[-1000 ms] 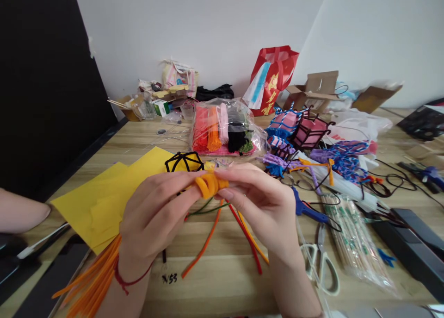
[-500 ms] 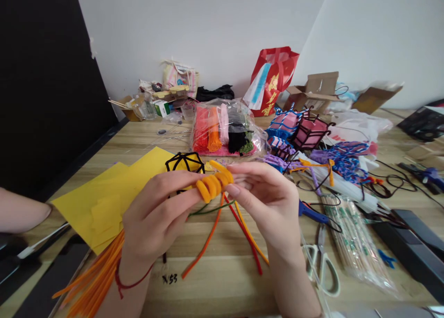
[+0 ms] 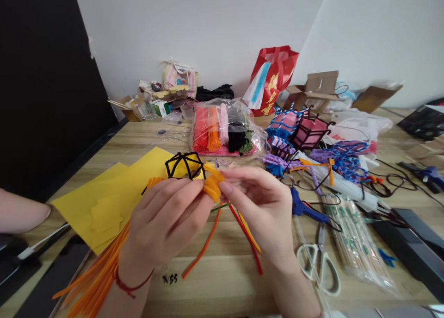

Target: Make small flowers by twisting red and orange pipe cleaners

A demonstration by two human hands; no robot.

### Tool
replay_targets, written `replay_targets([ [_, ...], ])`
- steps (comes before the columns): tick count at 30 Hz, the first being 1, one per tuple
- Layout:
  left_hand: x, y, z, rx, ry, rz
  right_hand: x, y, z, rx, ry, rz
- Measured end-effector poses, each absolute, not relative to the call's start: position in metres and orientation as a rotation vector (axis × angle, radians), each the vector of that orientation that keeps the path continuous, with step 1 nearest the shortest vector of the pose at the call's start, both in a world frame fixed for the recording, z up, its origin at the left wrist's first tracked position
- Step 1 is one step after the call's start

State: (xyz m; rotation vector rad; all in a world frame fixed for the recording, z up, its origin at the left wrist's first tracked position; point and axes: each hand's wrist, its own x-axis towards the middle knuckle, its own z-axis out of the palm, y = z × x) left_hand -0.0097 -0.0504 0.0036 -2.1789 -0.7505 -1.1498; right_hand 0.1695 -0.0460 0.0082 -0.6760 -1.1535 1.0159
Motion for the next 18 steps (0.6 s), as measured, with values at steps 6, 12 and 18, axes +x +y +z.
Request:
replay_targets([
  [6, -0.0087, -0.0612, -0.0049, -2.191, -0.841, -1.321, 0.1714, -0.0414, 0.0112, -0.577, -1.038, 1.267],
  [12, -0.0163, -0.0531, -0.0007, -2.278, -0.747, -1.398, 0.1763, -0.0386, 0.0151, -0.618, -1.067, 1.347],
  [18, -0.0129, -0.0539, 0.0030, -2.395, -0.763, -1.341, 0.1749, -0.0441, 0.0156, -0.576, -1.086, 1.255],
])
